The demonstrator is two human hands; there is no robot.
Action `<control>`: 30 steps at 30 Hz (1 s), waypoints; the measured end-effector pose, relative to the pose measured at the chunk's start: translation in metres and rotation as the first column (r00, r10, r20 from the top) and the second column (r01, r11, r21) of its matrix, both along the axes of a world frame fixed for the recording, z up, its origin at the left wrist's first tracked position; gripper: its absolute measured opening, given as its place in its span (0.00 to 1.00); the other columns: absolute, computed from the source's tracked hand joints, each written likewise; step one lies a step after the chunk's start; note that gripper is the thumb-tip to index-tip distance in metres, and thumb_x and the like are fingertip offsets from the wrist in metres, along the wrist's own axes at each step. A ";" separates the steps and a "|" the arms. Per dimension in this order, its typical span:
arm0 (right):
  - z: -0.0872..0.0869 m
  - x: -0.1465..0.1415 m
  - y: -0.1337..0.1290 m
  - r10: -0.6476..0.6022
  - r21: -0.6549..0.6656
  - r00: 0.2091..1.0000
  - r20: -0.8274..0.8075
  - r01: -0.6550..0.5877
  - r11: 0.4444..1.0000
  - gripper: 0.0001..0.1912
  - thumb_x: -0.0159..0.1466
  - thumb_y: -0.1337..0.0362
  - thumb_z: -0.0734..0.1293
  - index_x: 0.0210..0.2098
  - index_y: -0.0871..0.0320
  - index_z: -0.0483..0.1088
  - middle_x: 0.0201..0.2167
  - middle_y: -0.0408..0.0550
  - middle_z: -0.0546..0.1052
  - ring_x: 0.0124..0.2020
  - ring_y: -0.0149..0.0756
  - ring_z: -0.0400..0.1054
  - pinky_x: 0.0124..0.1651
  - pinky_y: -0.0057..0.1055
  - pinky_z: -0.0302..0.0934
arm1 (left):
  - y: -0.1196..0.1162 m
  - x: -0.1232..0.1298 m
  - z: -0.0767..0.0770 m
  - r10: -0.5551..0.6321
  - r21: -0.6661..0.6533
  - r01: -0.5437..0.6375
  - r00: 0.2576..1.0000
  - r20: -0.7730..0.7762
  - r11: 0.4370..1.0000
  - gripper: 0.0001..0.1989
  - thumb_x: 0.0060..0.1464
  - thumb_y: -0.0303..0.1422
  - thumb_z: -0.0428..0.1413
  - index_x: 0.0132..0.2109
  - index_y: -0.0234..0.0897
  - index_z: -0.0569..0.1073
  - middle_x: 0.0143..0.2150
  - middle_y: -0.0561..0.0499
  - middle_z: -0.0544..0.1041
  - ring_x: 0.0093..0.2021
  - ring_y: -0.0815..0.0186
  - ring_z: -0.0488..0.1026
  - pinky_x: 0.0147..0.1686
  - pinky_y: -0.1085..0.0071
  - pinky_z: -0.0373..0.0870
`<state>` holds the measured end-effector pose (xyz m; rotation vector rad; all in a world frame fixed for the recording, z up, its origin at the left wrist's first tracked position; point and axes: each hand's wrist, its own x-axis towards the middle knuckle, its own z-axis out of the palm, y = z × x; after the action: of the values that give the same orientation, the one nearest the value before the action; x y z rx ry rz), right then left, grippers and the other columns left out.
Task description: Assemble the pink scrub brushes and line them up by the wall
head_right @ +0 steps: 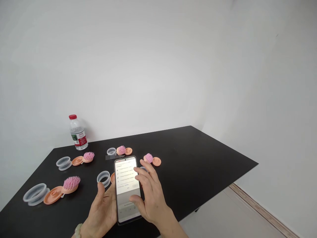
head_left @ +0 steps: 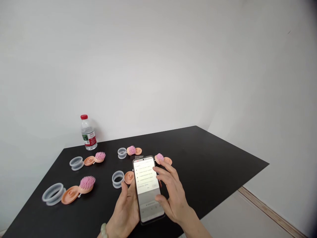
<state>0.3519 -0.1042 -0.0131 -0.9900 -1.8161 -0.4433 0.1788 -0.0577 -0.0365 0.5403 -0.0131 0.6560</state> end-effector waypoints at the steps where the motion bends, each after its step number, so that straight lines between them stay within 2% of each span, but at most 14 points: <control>1: 0.000 0.000 0.000 0.001 0.003 1.000 -0.001 -0.001 1.000 0.23 0.74 0.49 0.54 0.55 0.62 0.62 0.51 0.62 0.73 0.67 0.58 0.55 0.57 0.56 0.65 | 0.000 0.000 0.000 0.001 0.001 -0.001 1.000 -0.002 1.000 0.30 0.56 0.58 0.51 0.56 0.46 0.78 0.63 0.44 0.73 0.69 0.44 0.58 0.68 0.46 0.45; 9: 0.002 -0.003 -0.001 0.002 0.029 0.999 0.034 -0.003 1.000 0.22 0.74 0.50 0.54 0.54 0.62 0.62 0.52 0.61 0.75 0.65 0.55 0.59 0.55 0.53 0.66 | 0.000 0.001 -0.003 0.020 -0.002 -0.020 1.000 -0.011 1.000 0.30 0.56 0.58 0.51 0.55 0.47 0.78 0.64 0.45 0.73 0.69 0.44 0.58 0.69 0.46 0.42; 16: 0.003 -0.006 0.002 -0.034 0.051 0.998 0.060 0.031 0.998 0.22 0.73 0.49 0.54 0.50 0.62 0.64 0.50 0.62 0.76 0.64 0.56 0.59 0.55 0.54 0.66 | -0.003 0.001 0.005 0.008 0.001 -0.008 1.000 -0.007 1.000 0.29 0.55 0.58 0.52 0.55 0.47 0.78 0.64 0.44 0.72 0.69 0.44 0.58 0.68 0.46 0.44; 22: 0.005 -0.003 -0.001 -0.011 0.048 0.999 0.048 0.008 0.999 0.23 0.74 0.50 0.54 0.55 0.63 0.62 0.52 0.63 0.74 0.65 0.57 0.58 0.57 0.57 0.65 | -0.001 0.002 0.003 0.017 -0.008 -0.017 1.000 -0.005 1.000 0.28 0.55 0.57 0.54 0.54 0.46 0.79 0.63 0.45 0.74 0.68 0.44 0.60 0.68 0.47 0.45; 30: 0.005 0.000 -0.009 -0.030 0.059 1.000 -0.006 0.031 0.998 0.22 0.74 0.50 0.55 0.54 0.62 0.63 0.52 0.61 0.75 0.65 0.56 0.59 0.55 0.54 0.67 | -0.002 0.002 0.009 0.006 -0.026 -0.006 1.000 -0.010 1.000 0.28 0.54 0.57 0.56 0.53 0.46 0.80 0.61 0.45 0.76 0.68 0.43 0.61 0.68 0.46 0.45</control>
<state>0.3522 -0.1128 -0.0085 -0.9782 -1.7755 -0.5105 0.1803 -0.0599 -0.0277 0.5188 0.0064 0.6582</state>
